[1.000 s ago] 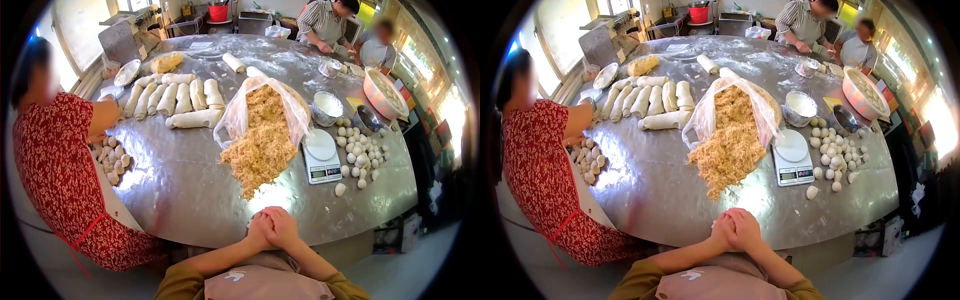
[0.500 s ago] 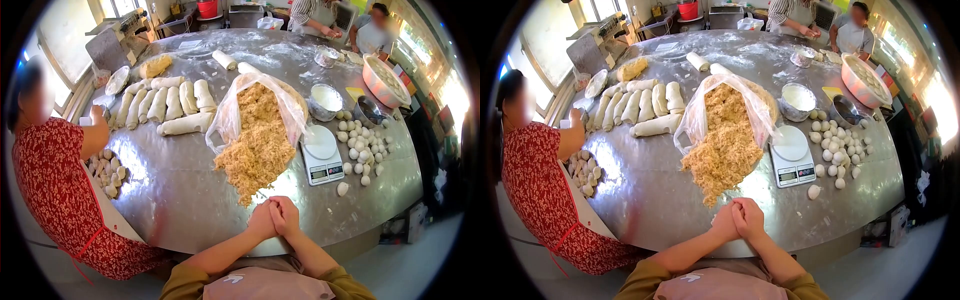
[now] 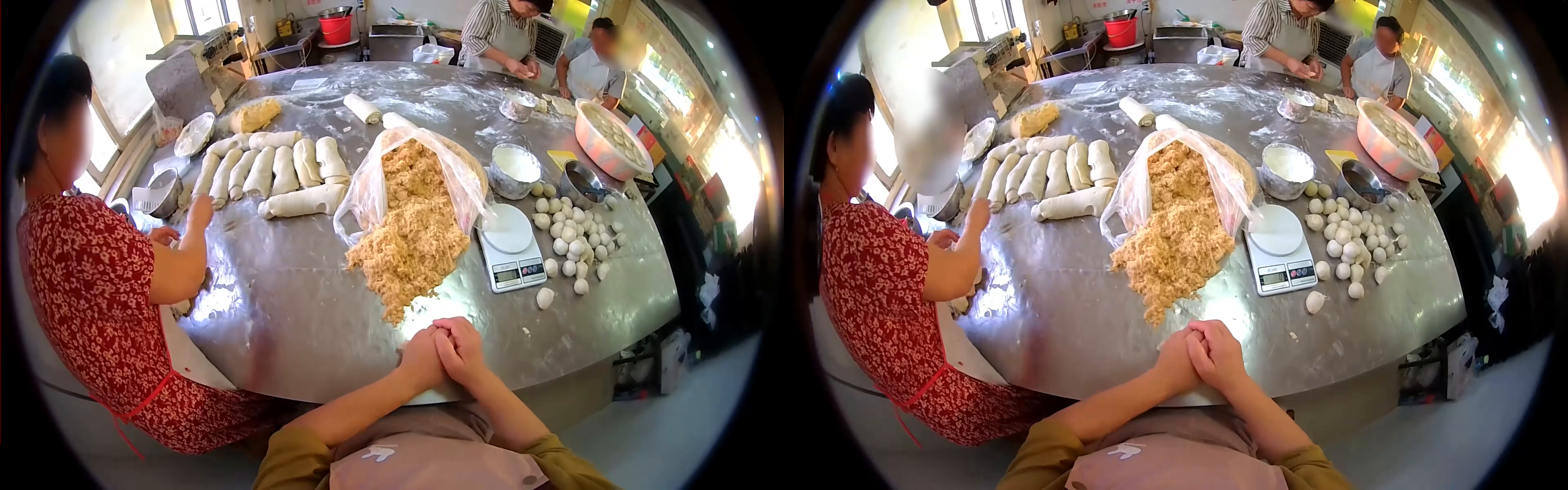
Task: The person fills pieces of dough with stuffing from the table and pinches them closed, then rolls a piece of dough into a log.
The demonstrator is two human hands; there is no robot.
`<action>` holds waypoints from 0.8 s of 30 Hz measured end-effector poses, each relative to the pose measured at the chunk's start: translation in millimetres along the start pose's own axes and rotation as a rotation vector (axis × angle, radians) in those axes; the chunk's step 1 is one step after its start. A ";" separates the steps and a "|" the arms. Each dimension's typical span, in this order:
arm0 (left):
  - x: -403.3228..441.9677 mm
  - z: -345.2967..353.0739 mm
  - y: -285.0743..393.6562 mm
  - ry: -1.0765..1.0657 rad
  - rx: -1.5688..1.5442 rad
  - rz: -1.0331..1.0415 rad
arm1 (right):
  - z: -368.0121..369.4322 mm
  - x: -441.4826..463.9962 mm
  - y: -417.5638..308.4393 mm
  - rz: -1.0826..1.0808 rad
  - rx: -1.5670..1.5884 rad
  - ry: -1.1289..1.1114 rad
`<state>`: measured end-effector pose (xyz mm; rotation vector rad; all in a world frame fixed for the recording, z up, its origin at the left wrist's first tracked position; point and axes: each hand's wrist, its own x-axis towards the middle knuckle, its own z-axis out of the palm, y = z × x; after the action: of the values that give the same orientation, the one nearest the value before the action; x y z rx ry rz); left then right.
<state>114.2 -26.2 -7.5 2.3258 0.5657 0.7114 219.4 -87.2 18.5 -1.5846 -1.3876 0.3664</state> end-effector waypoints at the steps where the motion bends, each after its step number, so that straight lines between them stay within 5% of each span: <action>1: -1.9 -0.3 0.2 -0.002 -0.011 -0.007 | -3.2 -1.0 -3.9 -0.007 -0.012 -0.028; 9: -25.0 -1.6 15.1 -0.008 -0.066 -0.166 | 4.6 -18.9 -14.8 -0.069 -0.047 -0.038; 12: -45.4 15.9 2.3 0.076 0.280 0.056 | 6.6 -28.6 -12.2 -0.092 -0.091 -0.042; 24: 10.1 15.0 -33.4 -0.336 0.384 0.092 | 21.1 7.7 26.5 0.022 -0.243 0.116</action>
<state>124.1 -3.6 -36.4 2.7645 0.4747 0.2516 221.9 -68.0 -10.2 -1.7905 -1.3653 0.1189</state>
